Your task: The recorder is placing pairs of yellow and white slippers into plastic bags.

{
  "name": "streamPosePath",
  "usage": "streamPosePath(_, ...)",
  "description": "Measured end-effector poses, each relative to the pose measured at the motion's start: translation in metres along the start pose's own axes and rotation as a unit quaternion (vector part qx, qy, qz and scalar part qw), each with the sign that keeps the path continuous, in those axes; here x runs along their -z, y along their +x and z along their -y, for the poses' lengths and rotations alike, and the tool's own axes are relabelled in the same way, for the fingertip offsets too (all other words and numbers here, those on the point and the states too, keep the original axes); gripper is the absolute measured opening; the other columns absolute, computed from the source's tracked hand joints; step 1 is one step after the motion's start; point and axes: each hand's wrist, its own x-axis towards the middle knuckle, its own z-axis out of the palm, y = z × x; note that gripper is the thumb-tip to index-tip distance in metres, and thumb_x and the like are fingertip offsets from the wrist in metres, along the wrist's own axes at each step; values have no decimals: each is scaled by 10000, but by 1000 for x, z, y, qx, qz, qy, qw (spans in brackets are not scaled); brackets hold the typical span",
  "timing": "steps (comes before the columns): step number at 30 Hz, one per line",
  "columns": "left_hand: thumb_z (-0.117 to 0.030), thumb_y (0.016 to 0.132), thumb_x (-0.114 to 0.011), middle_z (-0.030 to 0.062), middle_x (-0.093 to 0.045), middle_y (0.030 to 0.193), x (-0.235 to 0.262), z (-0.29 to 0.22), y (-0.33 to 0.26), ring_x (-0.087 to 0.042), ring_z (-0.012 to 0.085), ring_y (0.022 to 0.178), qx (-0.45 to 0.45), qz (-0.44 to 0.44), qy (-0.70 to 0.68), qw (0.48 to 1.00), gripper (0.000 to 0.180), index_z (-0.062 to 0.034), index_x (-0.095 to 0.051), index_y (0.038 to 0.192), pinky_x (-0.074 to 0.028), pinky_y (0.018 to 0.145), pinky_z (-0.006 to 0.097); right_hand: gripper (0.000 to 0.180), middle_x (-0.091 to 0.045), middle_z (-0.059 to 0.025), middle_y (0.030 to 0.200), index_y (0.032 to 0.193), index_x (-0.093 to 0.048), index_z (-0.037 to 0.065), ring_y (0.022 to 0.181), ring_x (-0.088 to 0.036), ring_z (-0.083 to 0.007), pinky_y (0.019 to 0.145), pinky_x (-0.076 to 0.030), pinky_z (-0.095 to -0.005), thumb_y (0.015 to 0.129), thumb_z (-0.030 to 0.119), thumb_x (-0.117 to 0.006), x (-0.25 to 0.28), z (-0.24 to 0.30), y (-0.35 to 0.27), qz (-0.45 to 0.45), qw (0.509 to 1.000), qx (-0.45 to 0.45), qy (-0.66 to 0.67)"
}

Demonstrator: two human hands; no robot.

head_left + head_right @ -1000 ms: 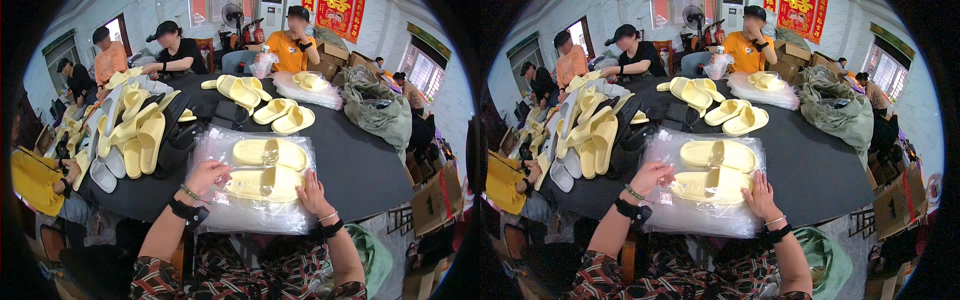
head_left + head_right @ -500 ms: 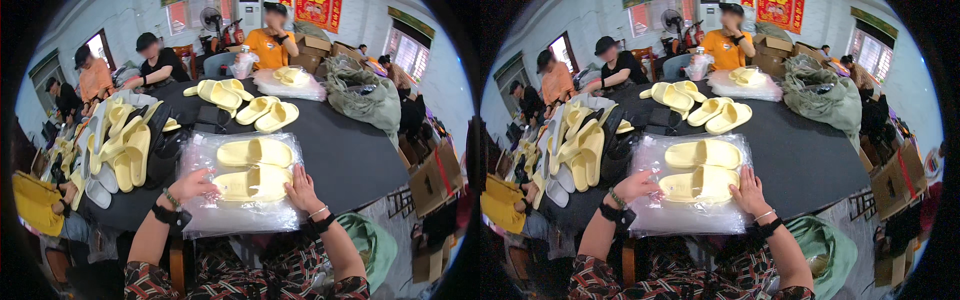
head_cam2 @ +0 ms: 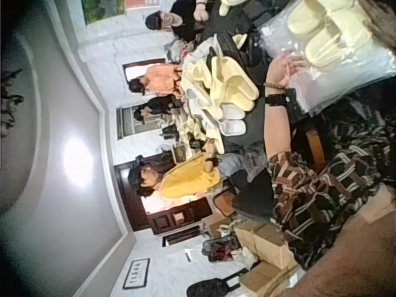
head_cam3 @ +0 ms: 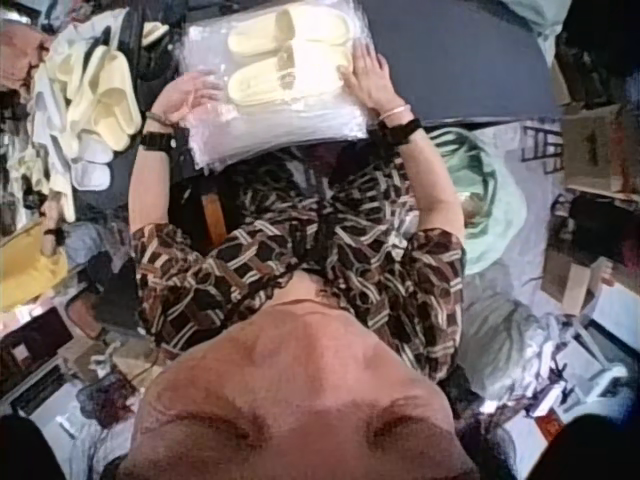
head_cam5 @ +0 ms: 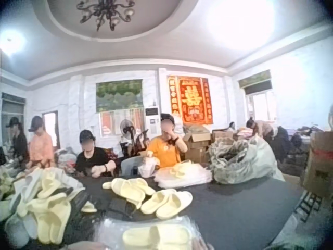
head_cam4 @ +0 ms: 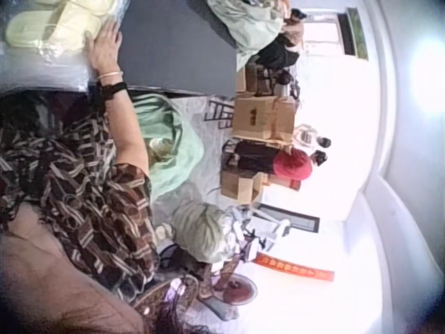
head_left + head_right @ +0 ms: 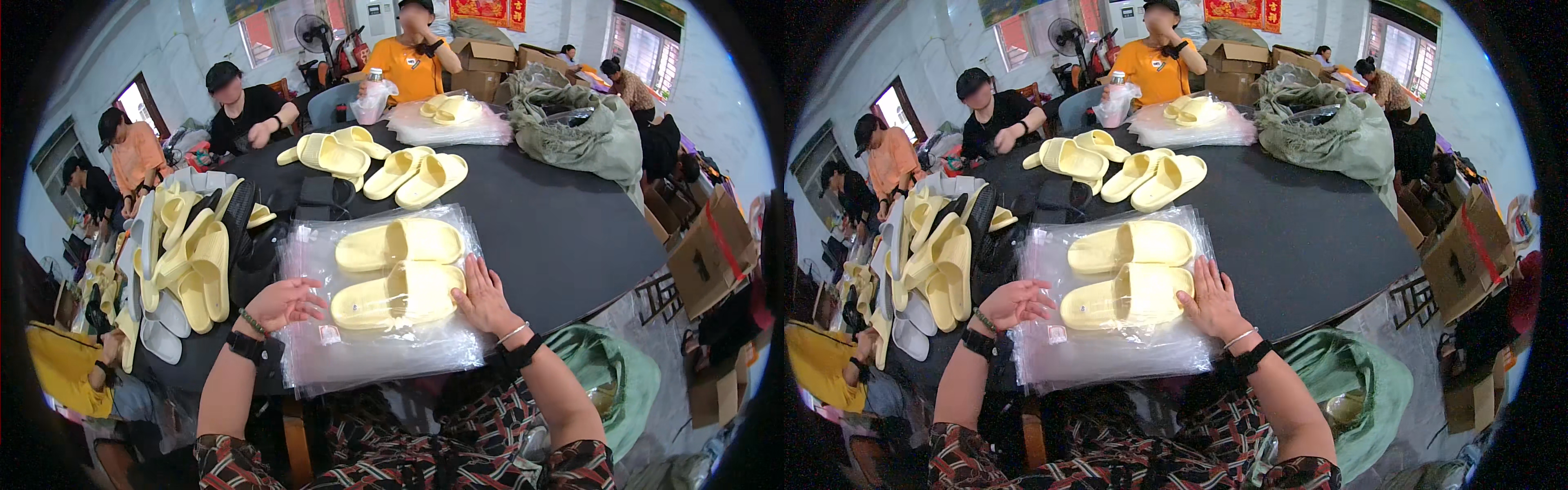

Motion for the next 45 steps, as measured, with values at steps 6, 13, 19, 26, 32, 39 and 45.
streamPosePath(6, -97, 1020, -511, 168, -703, 1114, -16, -18, 31, -696, 136, 642, 33, 123, 121, 984, 422, -41, -443, 1434, -542, 560, 215, 877, -173, -233, 1636, 1565, -127, -51, 1533, -112, -366, 1216, -122, -507, 1016, 621, -254, -1, -1, 1, 2, 1000, -5, 3)
streamPosePath(13, -77, 1031, -477, 181, -712, 1083, 4, -18, 23, -667, 136, 559, -30, 144, 52, 988, 496, -57, -365, 1514, -519, 490, 204, 869, -185, -229, 1634, 1563, -145, -50, 1534, -121, -357, 1217, -121, -503, 1019, 618, -261, -2, -1, 1, -5, 1000, -3, -5)
streamPosePath(19, -86, 1003, -551, 171, -691, 1150, 10, -15, 55, -701, 131, 687, -54, 141, 98, 984, 507, -32, -408, 1487, -453, 484, 186, 860, -212, -239, 1623, 1557, -178, -53, 1528, -141, -364, 1213, -134, -509, 1021, 614, -264, -4, 0, 2, -17, 1000, 3, -10)
streamPosePath(26, -27, 839, -685, 131, -431, 1539, -24, -28, 100, -436, 221, 1395, -329, 128, 505, 787, 650, -49, -487, 1458, -404, 1110, 365, 857, -218, -231, 1623, 1556, -187, -55, 1528, -145, -355, 1222, -132, -493, 1025, 615, -253, 0, 1, -2, -16, 1000, -1, -5)
streamPosePath(32, -221, 829, -751, 142, -474, 1507, -18, -36, 100, -419, 298, 1421, -392, 79, 462, 792, 863, -64, -303, 1549, -291, 1207, 409, 854, -214, -227, 1626, 1557, -184, -52, 1527, -152, -350, 1225, -130, -490, 1029, 618, -224, 1, 6, 0, -19, 1000, 8, -13)
streamPosePath(39, -175, 1013, -565, 275, -538, 1393, -2, -28, 75, -517, 408, 1318, -183, 196, 107, 957, 495, -52, -434, 1475, -423, 1110, 515, 857, -208, -232, 1626, 1556, -184, -55, 1523, -160, -361, 1225, -132, -492, 1029, 621, -214, 3, 4, -3, -10, 1000, 1, -28)
streamPosePath(45, -212, 881, -727, 119, -413, 1561, -25, -35, 92, -369, 361, 1443, -355, 149, 538, 750, 656, -129, -470, 1479, -342, 1168, 452, 867, -204, -231, 1627, 1557, -179, -57, 1525, -159, -355, 1226, -132, -487, 1026, 629, -214, -1, 6, -2, -13, 1000, 2, -28)
